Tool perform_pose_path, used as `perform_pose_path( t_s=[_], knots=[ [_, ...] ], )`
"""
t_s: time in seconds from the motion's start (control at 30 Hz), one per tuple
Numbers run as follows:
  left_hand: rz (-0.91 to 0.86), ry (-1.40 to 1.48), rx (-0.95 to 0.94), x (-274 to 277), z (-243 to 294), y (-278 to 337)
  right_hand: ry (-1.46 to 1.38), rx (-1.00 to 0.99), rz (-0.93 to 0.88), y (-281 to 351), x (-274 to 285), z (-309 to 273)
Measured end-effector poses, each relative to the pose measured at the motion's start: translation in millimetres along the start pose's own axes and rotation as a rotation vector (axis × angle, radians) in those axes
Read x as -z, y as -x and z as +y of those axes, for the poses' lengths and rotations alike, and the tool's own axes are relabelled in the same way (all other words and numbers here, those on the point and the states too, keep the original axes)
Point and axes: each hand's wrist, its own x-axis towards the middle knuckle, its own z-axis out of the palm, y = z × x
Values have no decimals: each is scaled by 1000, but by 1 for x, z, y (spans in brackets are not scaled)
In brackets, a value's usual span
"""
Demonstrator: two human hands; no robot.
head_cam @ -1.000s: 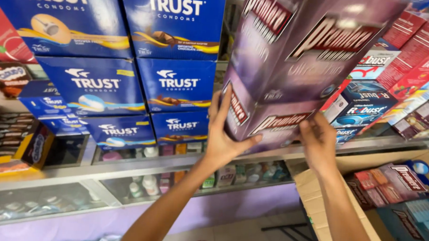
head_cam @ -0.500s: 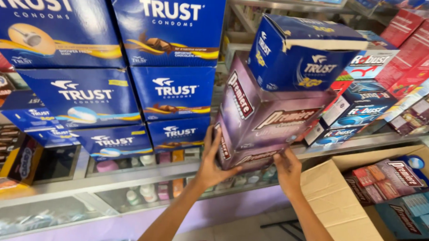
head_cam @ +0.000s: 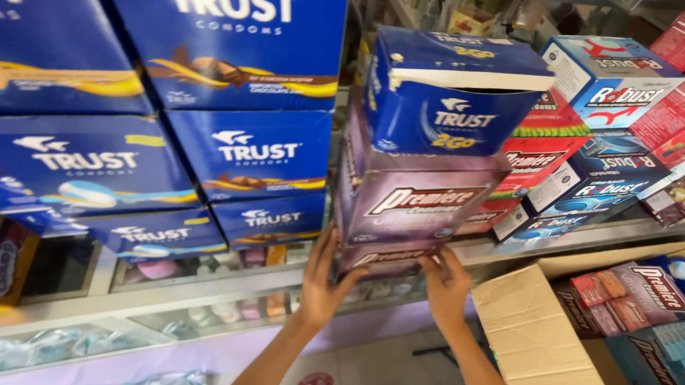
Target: Organizing and restocking various retail store display shelves and packaging boxes.
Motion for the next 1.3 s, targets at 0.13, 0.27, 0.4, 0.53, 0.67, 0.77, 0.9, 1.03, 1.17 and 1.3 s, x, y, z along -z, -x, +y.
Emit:
perform_pose_path(
  t_s=[0.13, 0.27, 0.4, 0.53, 0.67, 0.77, 0.9, 1.03, 1.17, 1.3],
  knots=[
    [146, -116, 44, -12, 13, -9, 193, -154, 123, -13, -18, -19],
    [259, -213, 215, -28, 8, -22, 430, -39, 154, -26, -24, -8],
    [249, -314, 211, -41, -3, -35, 572, 3, 166, -38, -28, -3],
    [238, -269, 296, -54, 0, -45, 465, -79, 184, -43, -26, 11],
    [275, -282, 321, -64, 1, -51, 386, -73, 229, -44, -21, 17],
    [293, -266, 331, -69, 2, -54, 193, -232, 238, -49, -15, 15],
    [312, -239, 366, -71, 4, -56, -24, -333, 172, -57, -6, 22],
    [328, -187, 409, -68, 8, -56, -55, -336, 95, -60, 2, 30],
    [314, -177, 304, -54, 11, -46, -83, -319, 42, -59, 12, 39],
    [399, -229, 127, -6, 9, -23, 22, -271, 73, -39, 6, 51]
  ],
)
